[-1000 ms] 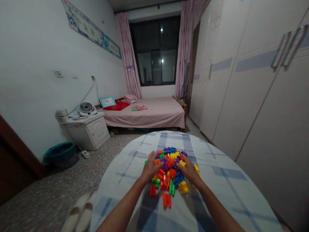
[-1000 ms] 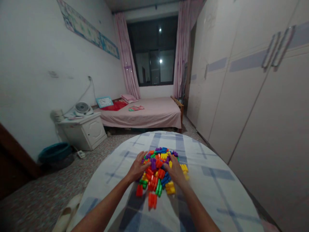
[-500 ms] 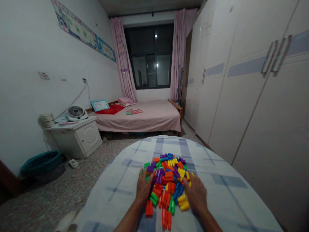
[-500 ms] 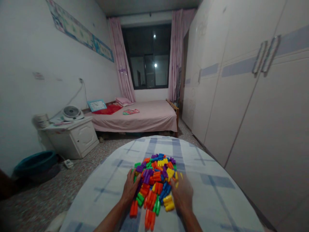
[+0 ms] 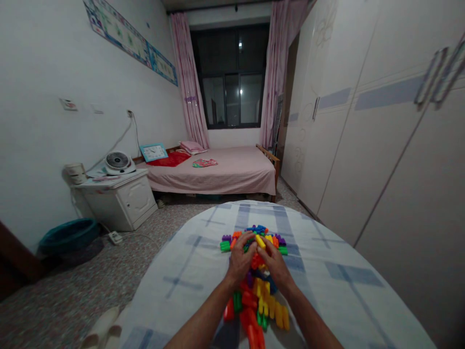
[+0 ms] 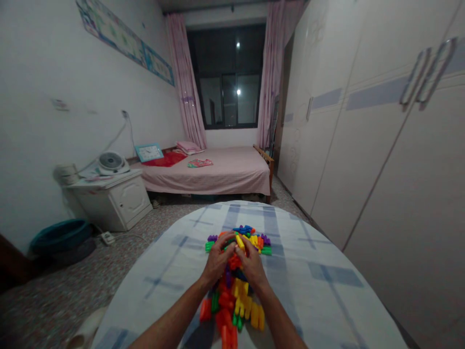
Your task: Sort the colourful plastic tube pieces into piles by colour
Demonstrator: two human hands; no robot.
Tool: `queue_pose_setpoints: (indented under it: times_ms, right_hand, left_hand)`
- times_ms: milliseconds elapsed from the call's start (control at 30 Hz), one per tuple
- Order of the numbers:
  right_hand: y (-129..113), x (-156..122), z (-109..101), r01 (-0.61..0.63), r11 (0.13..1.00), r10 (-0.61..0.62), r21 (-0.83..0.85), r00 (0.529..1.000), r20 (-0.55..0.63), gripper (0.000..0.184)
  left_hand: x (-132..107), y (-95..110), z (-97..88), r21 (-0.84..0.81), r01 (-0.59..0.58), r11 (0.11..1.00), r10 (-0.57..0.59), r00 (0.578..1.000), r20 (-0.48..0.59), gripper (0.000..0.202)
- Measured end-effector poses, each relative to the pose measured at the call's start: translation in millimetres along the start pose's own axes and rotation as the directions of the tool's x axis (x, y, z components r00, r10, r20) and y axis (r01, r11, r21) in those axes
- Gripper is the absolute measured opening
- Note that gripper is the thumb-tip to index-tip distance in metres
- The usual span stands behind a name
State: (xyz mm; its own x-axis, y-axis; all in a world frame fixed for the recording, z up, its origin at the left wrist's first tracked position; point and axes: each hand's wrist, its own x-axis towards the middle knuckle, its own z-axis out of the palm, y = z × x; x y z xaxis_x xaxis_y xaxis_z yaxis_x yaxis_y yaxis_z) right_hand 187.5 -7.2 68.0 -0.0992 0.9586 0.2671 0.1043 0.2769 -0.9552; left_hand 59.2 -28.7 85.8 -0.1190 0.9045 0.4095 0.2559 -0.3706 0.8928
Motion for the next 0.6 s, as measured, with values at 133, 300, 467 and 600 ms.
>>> queue_pose_setpoints:
  times_ms: [133, 300, 467, 600]
  right_hand:
    - [4, 18, -46, 0.001, 0.988, 0.001, -0.157, 1.0, 0.014, 0.048]
    - [70, 49, -112, -0.091, 0.808, 0.013, -0.581, 0.99, -0.138, 0.055]
    - [126, 75, -135, 0.055, 0.543, -0.117, -0.838, 0.993, -0.01, 0.039]
    - [140, 97, -120, 0.169, 0.405, -0.162, -0.899, 0.981, 0.111, 0.034]
  left_hand:
    - [25, -15, -31.8, 0.136, -0.067, 0.988, 0.062, 0.997, 0.038, 0.032]
    - [40, -100, -88.1, 0.549, 0.026, 0.835, -0.019, 1.0, -0.018, 0.039]
    - [46, -175, -117.5, 0.753, -0.083, 0.653, -0.027, 0.991, 0.132, 0.036]
    - [65, -185, -102.4, 0.79, -0.133, 0.598, -0.045, 0.979, 0.199, 0.037]
